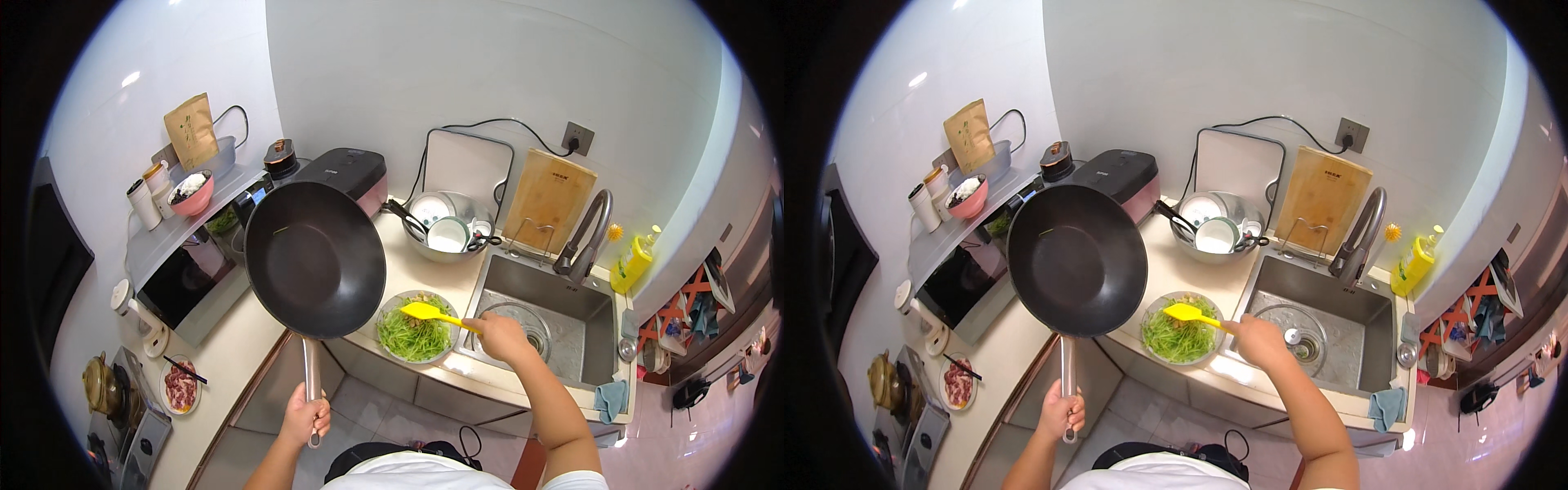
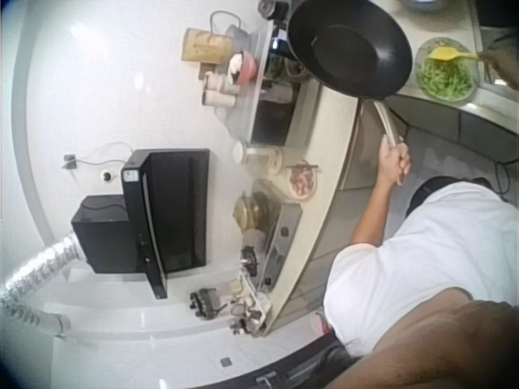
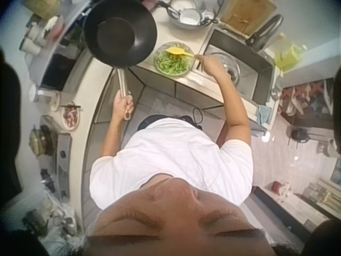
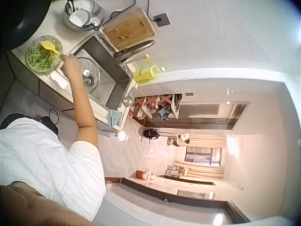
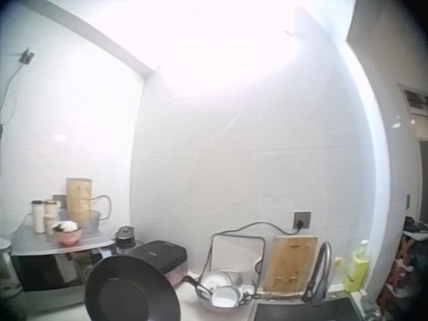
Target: The person stir-fries green vegetables in a wok, transfers them to a bowl, rinses the wok, adds oil, and then stir-fries sliced meat. The person uses a spatula and chopsticks to handle the food and covers the wok with a lid.
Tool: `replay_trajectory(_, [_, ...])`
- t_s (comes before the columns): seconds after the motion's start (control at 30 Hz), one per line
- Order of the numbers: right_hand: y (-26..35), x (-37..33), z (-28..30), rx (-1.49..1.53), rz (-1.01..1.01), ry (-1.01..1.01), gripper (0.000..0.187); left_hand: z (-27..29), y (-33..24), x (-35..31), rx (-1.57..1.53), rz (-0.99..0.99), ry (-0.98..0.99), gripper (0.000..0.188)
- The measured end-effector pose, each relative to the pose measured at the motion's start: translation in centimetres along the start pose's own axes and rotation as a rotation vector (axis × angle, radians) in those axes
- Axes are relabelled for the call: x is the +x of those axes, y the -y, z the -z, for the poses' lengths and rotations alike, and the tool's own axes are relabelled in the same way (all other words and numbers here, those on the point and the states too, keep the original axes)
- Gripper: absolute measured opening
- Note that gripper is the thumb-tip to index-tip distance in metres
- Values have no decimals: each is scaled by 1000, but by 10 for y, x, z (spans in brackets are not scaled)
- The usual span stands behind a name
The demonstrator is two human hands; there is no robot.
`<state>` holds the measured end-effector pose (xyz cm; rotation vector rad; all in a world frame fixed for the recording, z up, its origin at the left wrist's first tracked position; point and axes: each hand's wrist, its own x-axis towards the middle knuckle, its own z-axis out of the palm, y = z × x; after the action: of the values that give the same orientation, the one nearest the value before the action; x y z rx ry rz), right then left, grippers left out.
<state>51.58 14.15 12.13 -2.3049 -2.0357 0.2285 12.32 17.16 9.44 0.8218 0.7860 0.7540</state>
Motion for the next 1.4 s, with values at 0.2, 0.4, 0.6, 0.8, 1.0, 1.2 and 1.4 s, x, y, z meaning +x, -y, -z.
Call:
replay_trajectory(0.2, [36,-8,-12,-255,347,-185,40,1,-2,0,-24,-26,-29,17])
replay_trajectory(0.4, [52,-15,-30,-441,380,-121,36,5,-3,-2,-17,-63,-25,17])
replay_trajectory(0.6, [60,-24,-13,-412,313,-211,39,6,-7,-6,-36,-74,-29,16])
replay_trajectory(0.8, [55,-41,-12,-422,375,-145,39,7,-8,-9,-74,-63,-55,17])
replay_trajectory(1.0, [40,-49,-15,-268,285,-163,35,8,-10,-10,-85,-49,-47,16])
replay_trajectory(1.2, [22,-25,-16,-74,-3,-213,33,8,-10,-9,-83,-43,-48,17])
replay_trajectory(1.4, [33,6,-18,-200,97,-200,30,6,-9,-7,-86,-48,-33,16])
